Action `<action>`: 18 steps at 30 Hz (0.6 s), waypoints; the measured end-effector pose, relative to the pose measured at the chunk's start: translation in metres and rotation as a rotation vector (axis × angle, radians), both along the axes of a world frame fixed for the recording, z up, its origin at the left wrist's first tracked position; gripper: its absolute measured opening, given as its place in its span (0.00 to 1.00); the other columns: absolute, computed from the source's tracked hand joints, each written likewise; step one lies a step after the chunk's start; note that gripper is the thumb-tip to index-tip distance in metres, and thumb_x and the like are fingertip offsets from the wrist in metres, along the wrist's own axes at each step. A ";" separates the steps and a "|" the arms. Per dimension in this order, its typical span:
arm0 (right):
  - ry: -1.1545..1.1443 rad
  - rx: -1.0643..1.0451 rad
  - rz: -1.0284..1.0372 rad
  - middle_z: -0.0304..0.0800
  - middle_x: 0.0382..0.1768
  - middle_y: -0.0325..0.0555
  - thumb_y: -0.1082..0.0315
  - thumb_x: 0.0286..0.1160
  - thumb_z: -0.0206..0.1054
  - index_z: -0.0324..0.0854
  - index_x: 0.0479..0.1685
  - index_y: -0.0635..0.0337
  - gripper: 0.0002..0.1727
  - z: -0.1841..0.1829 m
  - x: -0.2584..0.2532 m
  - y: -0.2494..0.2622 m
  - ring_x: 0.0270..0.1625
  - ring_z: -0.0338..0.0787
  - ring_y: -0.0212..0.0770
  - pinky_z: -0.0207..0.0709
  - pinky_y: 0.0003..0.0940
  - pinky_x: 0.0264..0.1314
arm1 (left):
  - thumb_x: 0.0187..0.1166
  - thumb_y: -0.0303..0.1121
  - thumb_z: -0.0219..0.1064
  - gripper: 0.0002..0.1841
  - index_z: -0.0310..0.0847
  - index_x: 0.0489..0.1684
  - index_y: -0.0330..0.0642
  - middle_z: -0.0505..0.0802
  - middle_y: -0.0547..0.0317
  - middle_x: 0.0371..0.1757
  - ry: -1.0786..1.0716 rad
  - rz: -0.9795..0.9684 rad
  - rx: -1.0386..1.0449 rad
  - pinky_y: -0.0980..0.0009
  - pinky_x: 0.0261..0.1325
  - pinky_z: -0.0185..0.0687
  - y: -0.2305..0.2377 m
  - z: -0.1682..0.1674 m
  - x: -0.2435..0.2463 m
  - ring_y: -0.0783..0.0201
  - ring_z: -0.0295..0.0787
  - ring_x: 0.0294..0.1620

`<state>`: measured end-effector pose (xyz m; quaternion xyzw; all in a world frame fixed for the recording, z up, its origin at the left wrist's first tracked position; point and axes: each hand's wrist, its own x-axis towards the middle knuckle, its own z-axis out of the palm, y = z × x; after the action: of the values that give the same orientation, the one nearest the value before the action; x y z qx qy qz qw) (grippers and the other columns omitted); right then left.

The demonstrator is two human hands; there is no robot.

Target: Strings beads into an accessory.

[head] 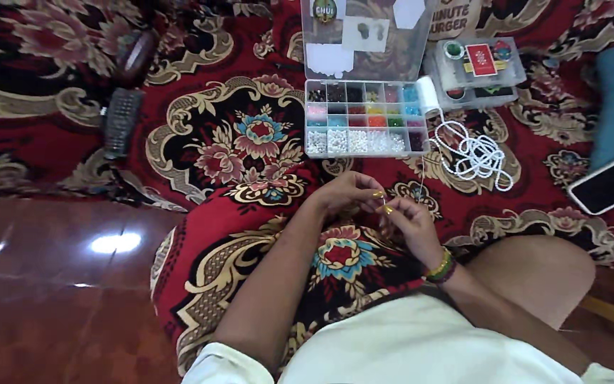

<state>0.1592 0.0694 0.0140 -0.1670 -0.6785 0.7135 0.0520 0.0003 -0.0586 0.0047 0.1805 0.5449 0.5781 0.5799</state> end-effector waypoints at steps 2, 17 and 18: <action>0.003 0.021 0.003 0.90 0.27 0.31 0.73 0.81 0.57 0.86 0.40 0.64 0.10 -0.001 0.000 0.000 0.26 0.88 0.24 0.85 0.21 0.32 | 0.82 0.21 0.61 0.07 0.85 0.37 0.39 0.94 0.67 0.31 -0.001 -0.006 0.039 0.77 0.44 0.88 0.000 -0.001 0.000 0.75 0.91 0.33; 0.015 0.032 0.009 0.90 0.27 0.30 0.73 0.81 0.57 0.86 0.40 0.64 0.11 -0.002 -0.001 0.000 0.26 0.88 0.23 0.85 0.20 0.32 | 0.79 0.20 0.62 0.07 0.86 0.37 0.40 0.94 0.68 0.31 -0.007 -0.003 0.076 0.77 0.46 0.87 -0.001 -0.003 -0.002 0.76 0.91 0.34; 0.015 0.033 0.010 0.90 0.26 0.30 0.73 0.81 0.57 0.86 0.40 0.64 0.11 -0.002 -0.001 0.000 0.26 0.87 0.23 0.85 0.19 0.31 | 0.79 0.20 0.62 0.07 0.86 0.37 0.40 0.94 0.69 0.31 -0.009 -0.004 0.078 0.77 0.47 0.88 -0.001 -0.003 -0.002 0.76 0.91 0.34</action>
<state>0.1585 0.0690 0.0123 -0.1574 -0.6905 0.7037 0.0562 -0.0018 -0.0599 0.0012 0.2014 0.5188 0.5987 0.5760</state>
